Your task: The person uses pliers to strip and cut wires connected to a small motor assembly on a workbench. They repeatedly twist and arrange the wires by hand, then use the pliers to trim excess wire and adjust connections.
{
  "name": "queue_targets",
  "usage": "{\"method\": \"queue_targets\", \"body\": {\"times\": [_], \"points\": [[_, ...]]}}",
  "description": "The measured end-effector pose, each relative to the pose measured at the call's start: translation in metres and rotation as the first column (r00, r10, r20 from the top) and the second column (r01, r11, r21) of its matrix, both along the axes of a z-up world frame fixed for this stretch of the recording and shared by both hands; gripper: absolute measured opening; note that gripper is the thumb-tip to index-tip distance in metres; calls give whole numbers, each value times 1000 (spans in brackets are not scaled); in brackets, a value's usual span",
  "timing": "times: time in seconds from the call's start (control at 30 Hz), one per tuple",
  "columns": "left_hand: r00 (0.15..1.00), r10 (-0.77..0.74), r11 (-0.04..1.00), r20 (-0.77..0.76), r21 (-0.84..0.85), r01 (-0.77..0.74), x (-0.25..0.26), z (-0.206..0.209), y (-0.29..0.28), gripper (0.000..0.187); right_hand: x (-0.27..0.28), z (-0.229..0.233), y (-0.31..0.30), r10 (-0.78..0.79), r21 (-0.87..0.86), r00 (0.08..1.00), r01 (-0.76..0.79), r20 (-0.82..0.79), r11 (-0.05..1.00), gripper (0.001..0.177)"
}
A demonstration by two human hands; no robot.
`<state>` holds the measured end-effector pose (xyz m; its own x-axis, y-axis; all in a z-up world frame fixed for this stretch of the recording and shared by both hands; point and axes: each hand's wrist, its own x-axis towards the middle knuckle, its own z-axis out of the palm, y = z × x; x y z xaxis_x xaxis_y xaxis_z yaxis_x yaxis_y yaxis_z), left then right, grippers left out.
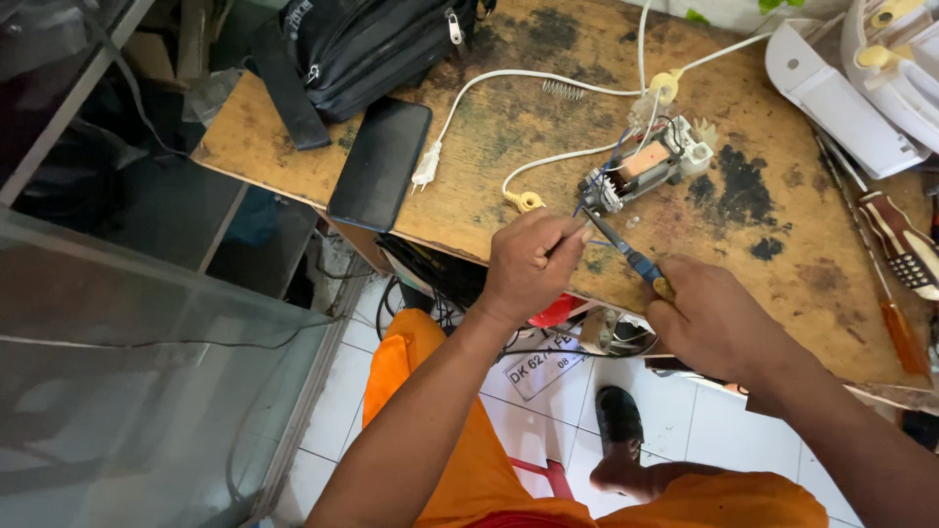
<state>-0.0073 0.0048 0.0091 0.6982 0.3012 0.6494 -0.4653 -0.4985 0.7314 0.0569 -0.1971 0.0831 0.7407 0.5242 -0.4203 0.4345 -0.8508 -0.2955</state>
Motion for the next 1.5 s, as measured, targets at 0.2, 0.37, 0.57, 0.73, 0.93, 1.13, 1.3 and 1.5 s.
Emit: {"method": "queue_targets", "body": {"times": [0.2,0.37,0.57,0.73,0.93,1.13,1.3,1.5], "points": [[999,29,999,19,37,-29,1,-3,-1,17,1,-9,-3,3,4,999,-3,32,1000,13],[999,26,998,46,48,-29,0,0,-1,19,-1,-7,0,-20,-4,999,20,26,1000,15],[995,44,999,93,-12,-43,5,-2,-4,13,4,-21,-10,33,13,995,-35,96,999,25],[989,74,995,127,-78,-64,8,-8,-4,6,11,-39,-22,101,19,982,-105,158,994,36],[1000,1,1000,1,-2,-1,-1,-2,2,19,-9,3,3,-9,-26,997,11,73,1000,16],[998,-31,997,-47,62,34,3,2,3,23,27,-8,-50,-2,114,969,-27,246,993,35],[971,-141,984,-193,80,159,3,-8,5,28,37,-6,-61,-113,-258,855,274,505,926,49],[945,-96,972,-314,175,157,6,-8,2,27,51,-30,-76,-152,-178,805,304,573,936,66]]}}
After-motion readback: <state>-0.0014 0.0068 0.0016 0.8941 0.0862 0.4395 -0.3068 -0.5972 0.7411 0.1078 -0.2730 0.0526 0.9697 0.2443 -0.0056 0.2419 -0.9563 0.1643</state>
